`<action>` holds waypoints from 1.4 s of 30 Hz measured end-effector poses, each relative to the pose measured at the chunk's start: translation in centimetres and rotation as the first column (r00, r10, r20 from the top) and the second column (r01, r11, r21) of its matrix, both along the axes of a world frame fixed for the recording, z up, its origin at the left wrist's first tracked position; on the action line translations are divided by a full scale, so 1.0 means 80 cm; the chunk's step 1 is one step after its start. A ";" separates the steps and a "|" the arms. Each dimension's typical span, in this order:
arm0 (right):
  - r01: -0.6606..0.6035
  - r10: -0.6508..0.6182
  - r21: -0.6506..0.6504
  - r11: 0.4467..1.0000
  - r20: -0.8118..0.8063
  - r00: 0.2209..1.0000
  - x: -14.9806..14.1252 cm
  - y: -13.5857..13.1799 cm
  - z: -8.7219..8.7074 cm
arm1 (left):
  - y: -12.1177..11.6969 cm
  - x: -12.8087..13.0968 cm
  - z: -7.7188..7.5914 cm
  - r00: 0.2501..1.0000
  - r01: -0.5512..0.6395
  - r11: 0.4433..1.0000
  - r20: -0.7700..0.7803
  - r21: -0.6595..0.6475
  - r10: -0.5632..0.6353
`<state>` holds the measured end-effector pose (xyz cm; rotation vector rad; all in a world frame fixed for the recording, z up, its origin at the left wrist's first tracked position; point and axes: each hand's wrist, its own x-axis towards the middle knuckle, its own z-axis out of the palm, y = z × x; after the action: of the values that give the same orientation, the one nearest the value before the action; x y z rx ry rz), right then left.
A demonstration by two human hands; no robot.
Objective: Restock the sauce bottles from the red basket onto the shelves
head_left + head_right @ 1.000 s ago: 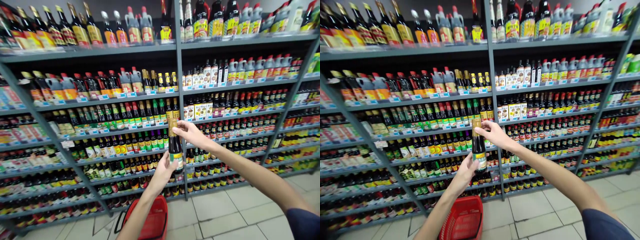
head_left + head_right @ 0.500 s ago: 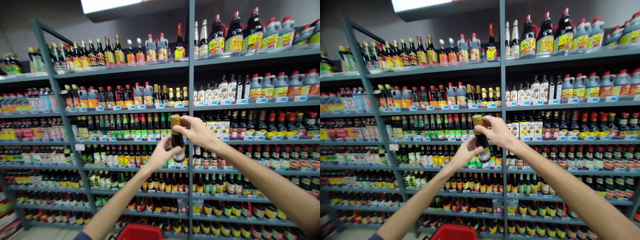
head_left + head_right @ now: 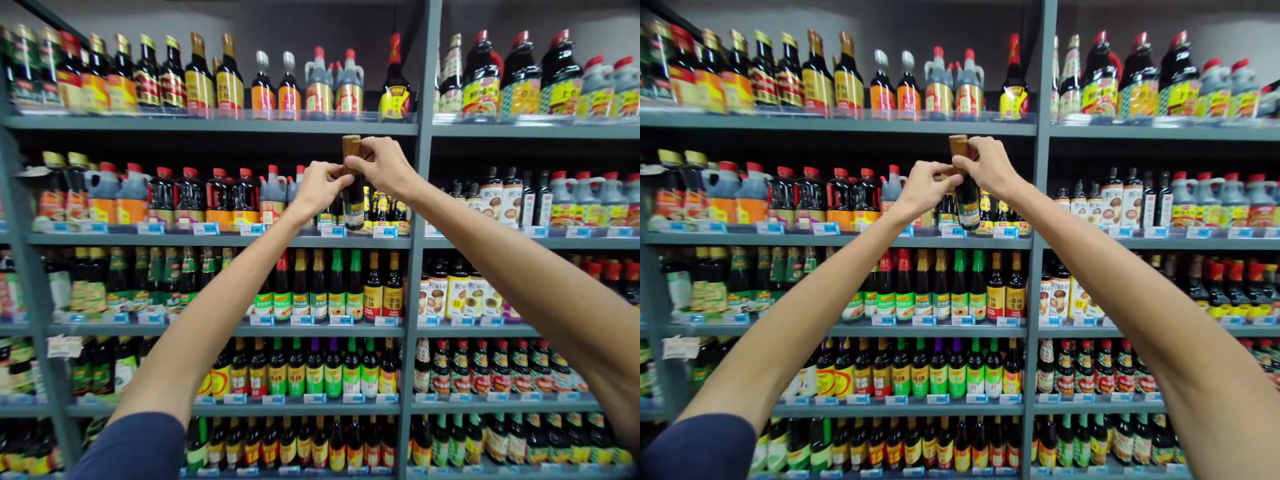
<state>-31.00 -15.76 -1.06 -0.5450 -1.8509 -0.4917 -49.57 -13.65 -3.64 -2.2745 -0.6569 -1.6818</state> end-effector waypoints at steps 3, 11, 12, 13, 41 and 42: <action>0.042 -0.041 0.026 0.999 -0.027 0.999 -0.015 0.045 0.019 | 0.046 -0.005 0.020 0.999 -0.044 0.999 0.011 0.031 0.044; 0.119 -0.119 -0.010 0.993 -0.033 0.992 -0.031 0.112 0.025 | 0.089 -0.010 0.029 0.973 -0.229 0.973 -0.011 0.030 0.230; 0.122 -0.122 -0.016 0.992 -0.025 0.992 -0.031 0.118 0.023 | 0.093 -0.010 0.026 0.972 -0.233 0.972 -0.019 0.024 0.234; 0.123 -0.124 -0.021 0.992 -0.018 0.992 -0.031 0.123 0.022 | 0.096 -0.009 0.024 0.972 -0.234 0.972 -0.021 0.016 0.234; 0.267 -0.268 -0.088 0.960 -0.005 0.963 -0.058 0.218 0.021 | 0.126 -0.044 -0.016 0.931 -0.329 0.944 0.179 0.039 0.317; 0.272 -0.273 -0.087 0.958 -0.009 0.962 -0.059 0.219 0.020 | 0.125 -0.045 -0.020 0.934 -0.332 0.942 0.158 0.046 0.322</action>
<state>-35.75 1.77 0.55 -0.8678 -1.7915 -0.5887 -53.14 -3.68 -5.25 -1.8769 -0.9338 -1.6874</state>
